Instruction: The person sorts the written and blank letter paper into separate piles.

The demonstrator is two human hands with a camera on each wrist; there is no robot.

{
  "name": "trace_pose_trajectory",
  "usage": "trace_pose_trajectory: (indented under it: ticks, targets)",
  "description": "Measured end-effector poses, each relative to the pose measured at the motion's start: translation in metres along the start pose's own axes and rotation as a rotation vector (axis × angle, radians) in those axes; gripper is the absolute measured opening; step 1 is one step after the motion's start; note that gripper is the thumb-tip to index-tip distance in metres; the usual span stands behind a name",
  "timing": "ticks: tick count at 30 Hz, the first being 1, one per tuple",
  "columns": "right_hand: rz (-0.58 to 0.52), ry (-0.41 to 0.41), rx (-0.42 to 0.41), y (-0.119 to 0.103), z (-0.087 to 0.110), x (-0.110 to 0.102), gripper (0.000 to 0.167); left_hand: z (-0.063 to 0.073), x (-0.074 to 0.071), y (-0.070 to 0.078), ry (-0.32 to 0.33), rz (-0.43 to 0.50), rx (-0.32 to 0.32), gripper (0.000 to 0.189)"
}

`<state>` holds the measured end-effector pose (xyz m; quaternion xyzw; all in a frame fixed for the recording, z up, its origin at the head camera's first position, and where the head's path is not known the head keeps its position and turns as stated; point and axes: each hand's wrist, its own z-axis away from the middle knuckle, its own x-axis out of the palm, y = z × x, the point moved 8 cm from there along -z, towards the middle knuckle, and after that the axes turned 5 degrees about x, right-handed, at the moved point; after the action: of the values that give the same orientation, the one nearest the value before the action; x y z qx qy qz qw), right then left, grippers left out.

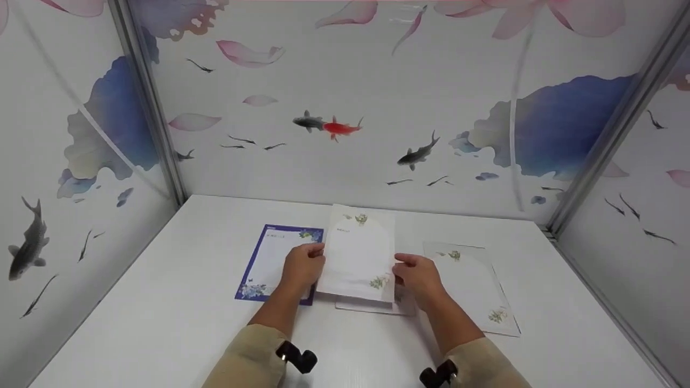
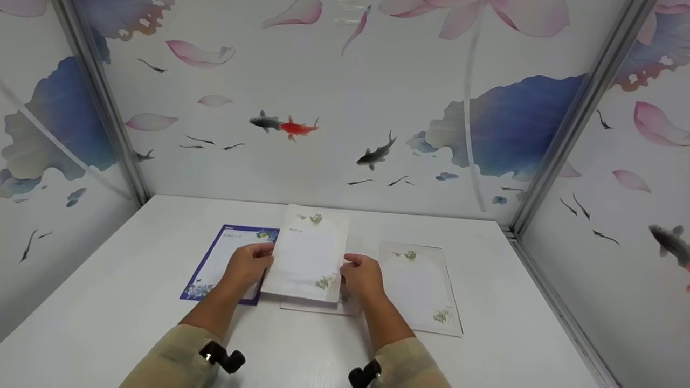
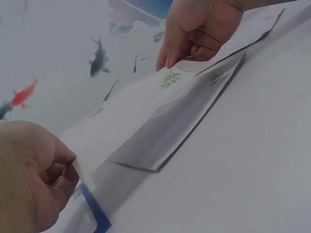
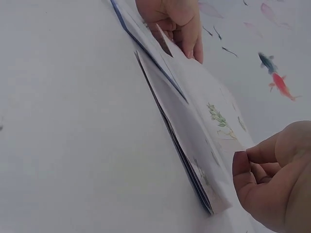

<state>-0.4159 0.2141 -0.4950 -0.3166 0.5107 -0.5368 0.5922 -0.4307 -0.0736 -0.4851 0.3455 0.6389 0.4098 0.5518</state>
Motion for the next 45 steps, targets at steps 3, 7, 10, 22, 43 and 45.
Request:
trace_pose_trajectory:
  ticks: [3, 7, 10, 22, 43, 45]
  targets:
    - [-0.021, -0.016, 0.007, -0.006, 0.0, 0.013, 0.038, -0.003, -0.011, -0.005, 0.012, -0.003, -0.029, 0.036]
    - [-0.05, -0.04, -0.004, -0.012, 0.001, 0.034, 0.038, -0.005, -0.031, -0.015, 0.027, -0.01, -0.054, 0.037]
    - [-0.067, -0.06, -0.009, -0.015, 0.003, 0.053, 0.037, -0.006, -0.049, -0.023, 0.033, -0.027, -0.069, 0.037]
    - [-0.038, -0.139, -0.003, -0.027, 0.011, 0.125, 0.036, -0.01, -0.111, -0.064, 0.051, -0.049, -0.138, 0.039]
    - [0.094, -0.181, 0.041, -0.029, 0.011, 0.162, 0.032, -0.01, -0.144, -0.085, 0.094, -0.096, -0.136, 0.039]
    - [0.091, -0.191, 0.038, -0.028, 0.01, 0.162, 0.031, -0.009, -0.145, -0.086, 0.099, -0.102, -0.14, 0.039]
